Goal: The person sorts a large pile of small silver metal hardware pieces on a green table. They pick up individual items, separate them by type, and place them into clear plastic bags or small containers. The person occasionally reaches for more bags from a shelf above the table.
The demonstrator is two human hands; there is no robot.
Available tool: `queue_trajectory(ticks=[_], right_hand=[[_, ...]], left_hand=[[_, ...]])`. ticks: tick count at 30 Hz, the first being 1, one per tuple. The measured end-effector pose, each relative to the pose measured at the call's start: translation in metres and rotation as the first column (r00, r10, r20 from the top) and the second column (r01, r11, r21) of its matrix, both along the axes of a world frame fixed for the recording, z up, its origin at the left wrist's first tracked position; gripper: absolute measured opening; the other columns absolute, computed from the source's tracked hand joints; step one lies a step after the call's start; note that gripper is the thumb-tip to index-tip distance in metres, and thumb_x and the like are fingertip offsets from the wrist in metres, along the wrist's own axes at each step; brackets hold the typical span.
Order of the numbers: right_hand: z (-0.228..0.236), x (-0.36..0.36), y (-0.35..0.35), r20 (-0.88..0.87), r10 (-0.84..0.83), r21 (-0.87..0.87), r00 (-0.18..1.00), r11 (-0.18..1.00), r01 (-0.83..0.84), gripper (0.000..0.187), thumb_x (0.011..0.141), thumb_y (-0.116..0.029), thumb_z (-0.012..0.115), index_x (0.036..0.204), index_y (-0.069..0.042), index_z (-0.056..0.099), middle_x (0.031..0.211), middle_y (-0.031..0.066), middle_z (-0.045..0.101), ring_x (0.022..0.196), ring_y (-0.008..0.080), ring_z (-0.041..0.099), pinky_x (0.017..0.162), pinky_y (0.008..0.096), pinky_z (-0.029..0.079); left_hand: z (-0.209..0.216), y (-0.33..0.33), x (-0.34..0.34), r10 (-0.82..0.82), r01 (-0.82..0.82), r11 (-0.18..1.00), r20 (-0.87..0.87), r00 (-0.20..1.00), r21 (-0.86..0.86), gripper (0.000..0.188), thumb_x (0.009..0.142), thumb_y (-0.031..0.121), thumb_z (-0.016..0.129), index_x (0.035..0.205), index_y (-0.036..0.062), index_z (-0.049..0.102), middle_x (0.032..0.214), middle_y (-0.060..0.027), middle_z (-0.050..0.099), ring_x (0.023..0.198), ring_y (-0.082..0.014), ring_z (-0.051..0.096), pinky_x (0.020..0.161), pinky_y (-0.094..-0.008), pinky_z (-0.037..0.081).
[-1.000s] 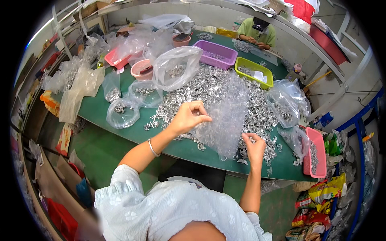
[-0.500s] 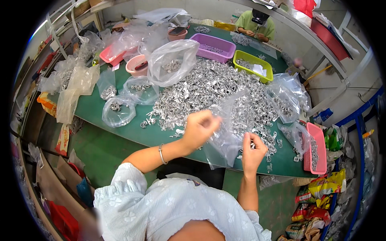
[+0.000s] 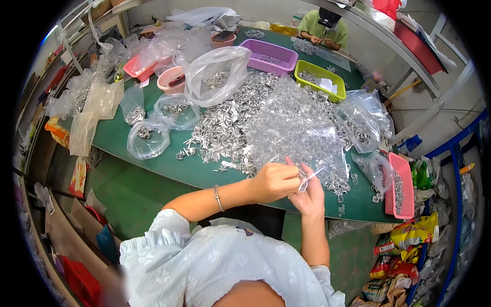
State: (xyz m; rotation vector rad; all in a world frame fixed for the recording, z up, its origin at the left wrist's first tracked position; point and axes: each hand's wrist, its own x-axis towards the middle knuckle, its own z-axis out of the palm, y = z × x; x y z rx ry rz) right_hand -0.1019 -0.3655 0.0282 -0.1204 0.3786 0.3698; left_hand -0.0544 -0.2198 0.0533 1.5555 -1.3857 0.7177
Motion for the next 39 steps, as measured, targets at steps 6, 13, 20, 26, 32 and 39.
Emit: queue_trajectory(ticks=[6,13,20,26,32,39], right_hand=[[0.02,0.04,-0.014,0.246,-0.162,-0.497,0.956,0.825,0.267,0.044,0.091,-0.022,0.045,0.129,-0.001,0.036,0.125,0.0201,0.045,0.119,0.0334,0.042,0.096,0.046,0.039],[0.063,0.075,-0.023,0.268,0.544,-0.182,0.795,-0.782,0.596,0.046,0.084,-0.013,0.057,0.123,0.005,0.042,0.123,0.0242,0.047,0.113,0.039,0.046,0.095,0.0381,0.038],[0.029,0.029,-0.016,0.792,0.481,0.387,0.376,-0.872,0.299,0.052,0.083,-0.019,0.063,0.124,0.003,0.04,0.105,0.015,0.05,0.094,0.0294,0.049,0.083,0.0361,0.039],[0.0,0.034,-0.045,0.227,0.091,-0.935,0.97,-0.258,0.243,0.051,0.089,-0.024,0.056,0.128,0.001,0.035,0.118,0.0155,0.047,0.1,0.0188,0.047,0.085,0.031,0.038],[0.05,0.008,0.016,0.617,-0.038,-0.776,0.786,0.138,0.616,0.035,0.088,-0.023,0.058,0.112,0.002,0.056,0.1,0.0107,0.063,0.087,0.0141,0.059,0.077,0.0276,0.045],[0.035,0.021,-0.022,0.34,0.099,-0.94,0.935,0.044,0.337,0.019,0.091,-0.014,0.053,0.095,0.003,0.062,0.089,0.0075,0.065,0.077,0.0097,0.059,0.064,0.0232,0.046]], left_hand=[[0.014,0.003,0.016,-0.022,0.021,1.0,-0.22,0.975,-0.011,0.02,0.07,0.005,0.064,0.067,0.003,0.044,0.063,-0.0106,0.042,0.053,-0.027,0.047,0.047,-0.0354,0.039],[0.072,0.008,0.082,0.086,-0.177,0.976,-0.513,0.854,-0.13,0.027,0.08,0.008,0.065,0.064,0.0031,0.044,0.062,-0.0001,0.047,0.058,-0.0077,0.044,0.052,-0.0244,0.038],[0.049,0.018,0.049,-0.649,-0.049,0.745,-0.74,0.178,-0.665,0.013,0.087,0.008,0.057,0.091,0.0022,0.046,0.091,-0.0056,0.055,0.087,-0.014,0.058,0.081,-0.0334,0.051],[0.017,0.013,0.006,-0.493,0.176,0.861,-0.869,0.051,-0.478,0.019,0.09,0.01,0.054,0.104,-0.0012,0.052,0.097,-0.0039,0.057,0.089,-0.0111,0.057,0.082,-0.0274,0.046],[0.002,0.004,-0.011,-0.429,0.213,0.888,-0.901,0.067,-0.407,0.008,0.088,0.008,0.056,0.092,0.0011,0.056,0.091,-0.002,0.057,0.087,-0.0082,0.053,0.077,-0.0239,0.043],[-0.015,0.007,0.008,-0.818,-0.228,0.569,-0.514,-0.259,-0.79,0.016,0.084,-0.007,0.044,0.099,-0.0006,0.047,0.095,-0.0128,0.057,0.09,-0.0228,0.059,0.088,-0.0382,0.048]])
